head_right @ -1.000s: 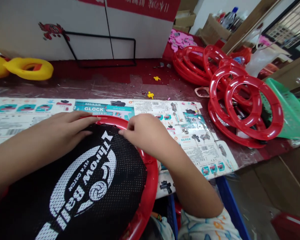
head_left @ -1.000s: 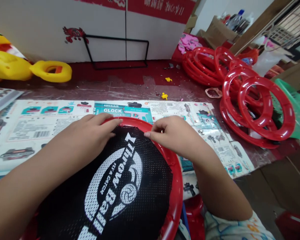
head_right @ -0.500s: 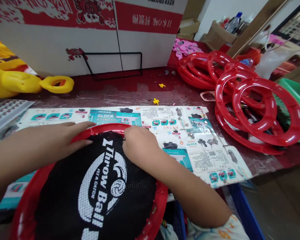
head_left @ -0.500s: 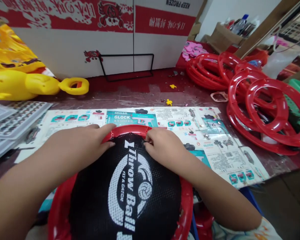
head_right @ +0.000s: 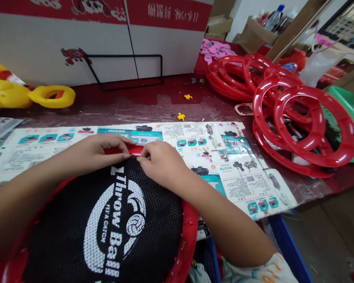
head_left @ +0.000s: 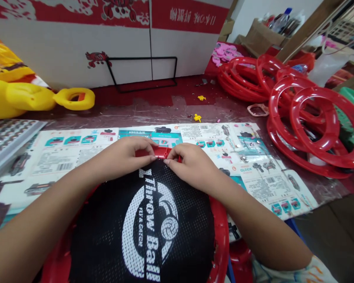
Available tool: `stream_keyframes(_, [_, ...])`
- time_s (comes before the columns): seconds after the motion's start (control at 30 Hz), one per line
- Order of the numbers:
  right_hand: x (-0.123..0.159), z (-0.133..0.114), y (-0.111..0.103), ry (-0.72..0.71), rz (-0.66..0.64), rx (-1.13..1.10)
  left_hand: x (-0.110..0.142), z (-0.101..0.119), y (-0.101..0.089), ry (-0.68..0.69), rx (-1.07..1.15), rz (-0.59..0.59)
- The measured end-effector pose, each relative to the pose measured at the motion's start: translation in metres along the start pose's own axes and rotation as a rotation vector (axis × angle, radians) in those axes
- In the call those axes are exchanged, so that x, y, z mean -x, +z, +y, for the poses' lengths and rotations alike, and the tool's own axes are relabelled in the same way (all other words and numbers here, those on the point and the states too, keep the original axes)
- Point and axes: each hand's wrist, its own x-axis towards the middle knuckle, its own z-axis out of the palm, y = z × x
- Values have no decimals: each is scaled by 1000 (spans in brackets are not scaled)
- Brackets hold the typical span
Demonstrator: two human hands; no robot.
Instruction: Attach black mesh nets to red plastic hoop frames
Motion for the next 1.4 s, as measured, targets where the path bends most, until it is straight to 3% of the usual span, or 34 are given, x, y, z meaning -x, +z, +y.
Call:
stream_keyframes(0.53, [-4,0,1,61,85,136,-4,5,6,-26,-72,90])
stream_keyframes(0.83, [-6,4,-11,169,15,46,-6,7,9,6,-76,107])
stream_keyframes(1.07, [-6,6,-15,211,-96,-24,-6,6,8,-39,-23,45])
stream_keyframes(1.4, [-7,6,-13,208,-58,21,-5,4,9,-13,-31,53])
